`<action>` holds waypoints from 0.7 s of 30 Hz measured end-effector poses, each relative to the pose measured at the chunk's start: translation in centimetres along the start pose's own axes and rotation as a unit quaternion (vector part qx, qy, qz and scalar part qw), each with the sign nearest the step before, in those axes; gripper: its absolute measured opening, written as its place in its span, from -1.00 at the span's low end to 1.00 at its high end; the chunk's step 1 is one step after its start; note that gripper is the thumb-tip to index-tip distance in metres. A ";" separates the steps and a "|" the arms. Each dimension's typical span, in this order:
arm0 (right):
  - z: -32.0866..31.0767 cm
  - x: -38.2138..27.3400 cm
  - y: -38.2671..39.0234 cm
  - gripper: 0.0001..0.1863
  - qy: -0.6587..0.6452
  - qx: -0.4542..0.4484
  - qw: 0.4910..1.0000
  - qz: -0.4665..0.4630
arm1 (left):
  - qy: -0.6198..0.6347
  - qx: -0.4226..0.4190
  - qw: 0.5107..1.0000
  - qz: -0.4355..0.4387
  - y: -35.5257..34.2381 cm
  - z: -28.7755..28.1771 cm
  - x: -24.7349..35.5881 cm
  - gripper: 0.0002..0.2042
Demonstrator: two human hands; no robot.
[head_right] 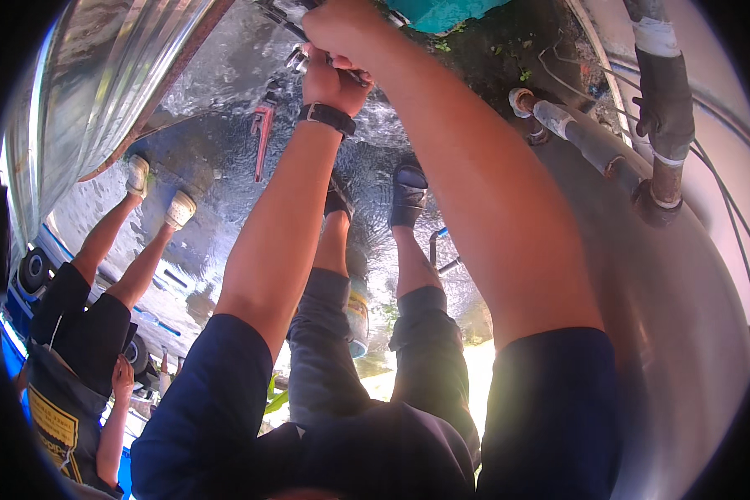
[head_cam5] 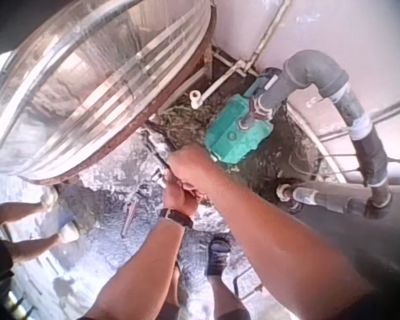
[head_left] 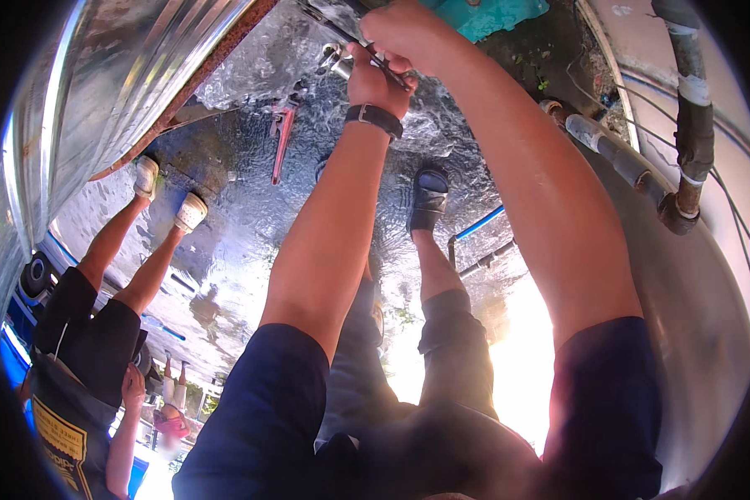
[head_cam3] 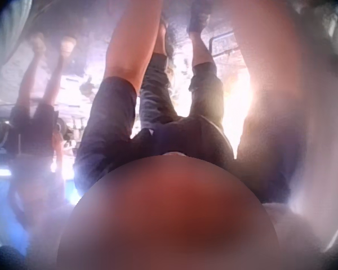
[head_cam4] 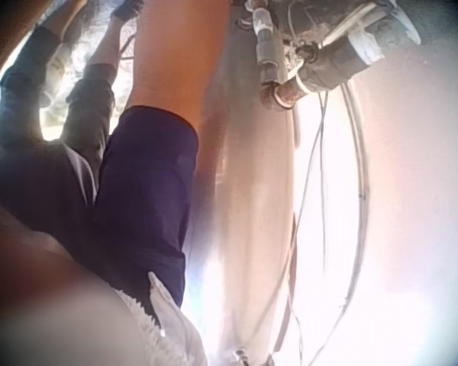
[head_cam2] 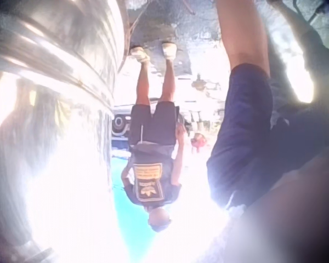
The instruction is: The person uses a pipe wrench to tighten a fitting on a water pipe connected to a large metal tank. Water leaks from the joint during the process. The person then uses a screwdriver to adjust a valve on the pipe.
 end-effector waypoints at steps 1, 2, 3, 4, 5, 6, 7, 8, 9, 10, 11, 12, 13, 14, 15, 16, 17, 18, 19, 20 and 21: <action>0.4 -1.8 -0.2 -0.70 0.092 0.024 0.994 -0.045 | 0.026 -0.024 0.999 -0.012 0.2 0.4 0.1 -0.47; 0.9 -3.1 -0.4 -0.70 0.184 0.047 0.978 -0.088 | 0.046 -0.020 0.999 -0.022 0.2 0.4 0.0 -0.48; 1.2 -4.6 -0.3 -0.56 0.287 0.067 0.939 -0.178 | 0.032 0.013 0.999 -0.015 0.2 0.1 -0.1 -0.47; 0.7 -3.2 -0.9 -0.48 0.236 0.064 0.969 -0.027 | 0.016 0.012 1.000 -0.010 0.1 0.1 0.0 -0.47; 0.2 -1.8 -0.9 -0.39 0.178 0.059 0.974 0.124 | -0.012 0.043 0.999 0.003 0.0 -0.3 -0.1 -0.47; 0.1 -1.7 -0.8 -0.36 0.132 0.071 0.986 0.071 | -0.052 0.066 0.996 0.024 -0.3 -0.6 -0.1 -0.46; 0.1 -1.2 -0.3 -0.32 0.087 0.079 0.993 0.017 | -0.039 0.040 0.998 0.027 -0.4 -0.4 -0.2 -0.45; -0.2 0.4 0.9 -0.29 0.044 0.081 0.995 -0.039 | -0.045 0.066 0.996 0.044 -0.5 -0.8 -0.3 -0.44; 0.1 0.8 0.1 -0.29 0.062 0.108 0.992 -0.010 | -0.043 0.059 0.996 0.046 -0.7 -1.0 -0.2 -0.44; 0.2 2.0 -0.1 -0.30 0.080 0.134 0.988 0.020 | -0.036 0.050 0.997 0.040 -0.7 -1.2 -0.4 -0.45; 0.1 2.8 -0.3 -0.32 0.081 0.162 0.983 0.025 | -0.027 0.031 0.999 0.021 -1.1 -1.2 -0.4 -0.41; 0.3 3.3 -0.5 -0.34 0.082 0.187 0.978 0.031 | -0.023 0.047 0.999 -0.008 -1.1 -1.7 -0.5 -0.38; 0.1 3.7 -0.6 -0.37 0.082 0.218 0.972 0.034 | -0.040 0.045 0.998 0.004 -1.3 -1.7 -0.5 -0.34; 0.5 3.8 -0.9 -0.32 0.075 0.216 0.973 0.039 | -0.042 0.037 0.998 0.020 -1.4 -1.7 -0.2 -0.34; 0.7 4.1 -0.9 -0.28 0.069 0.213 0.974 0.046 | -0.055 0.058 0.996 0.037 -1.5 -1.8 -0.2 -0.33; 0.8 4.2 -0.9 -0.23 0.063 0.210 0.974 0.054 | -0.066 0.073 0.994 0.041 -1.5 -1.8 -0.4 -0.32; 0.9 4.0 -0.7 -0.24 0.061 0.224 0.972 0.045 | -0.071 0.073 0.994 0.040 -1.5 -1.6 -0.3 -0.31; 0.8 3.9 -0.4 -0.26 0.059 0.237 0.969 0.035 | -0.069 0.085 0.993 0.048 -1.4 -1.4 -0.3 -0.31; 0.8 3.9 -0.2 -0.27 0.057 0.251 0.966 0.025 | -0.067 0.098 0.992 0.046 -1.4 -1.2 -0.3 -0.31; 0.8 4.0 0.0 -0.27 0.053 0.252 0.966 0.021 | -0.086 0.110 0.989 0.041 -1.2 -1.1 -0.1 -0.31; 0.8 4.1 0.0 -0.28 0.049 0.253 0.966 0.016 | -0.069 0.113 0.990 0.038 -1.1 -0.8 0.0 -0.32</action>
Point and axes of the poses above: each hand's wrist, its own y-axis away from the middle knuckle, its own z-axis out of the palm, x = y × z, the point moved 6 cm from there along -y, towards the middle knuckle, and after that the axes turned 7 degrees about z, right-handed, at the moved point
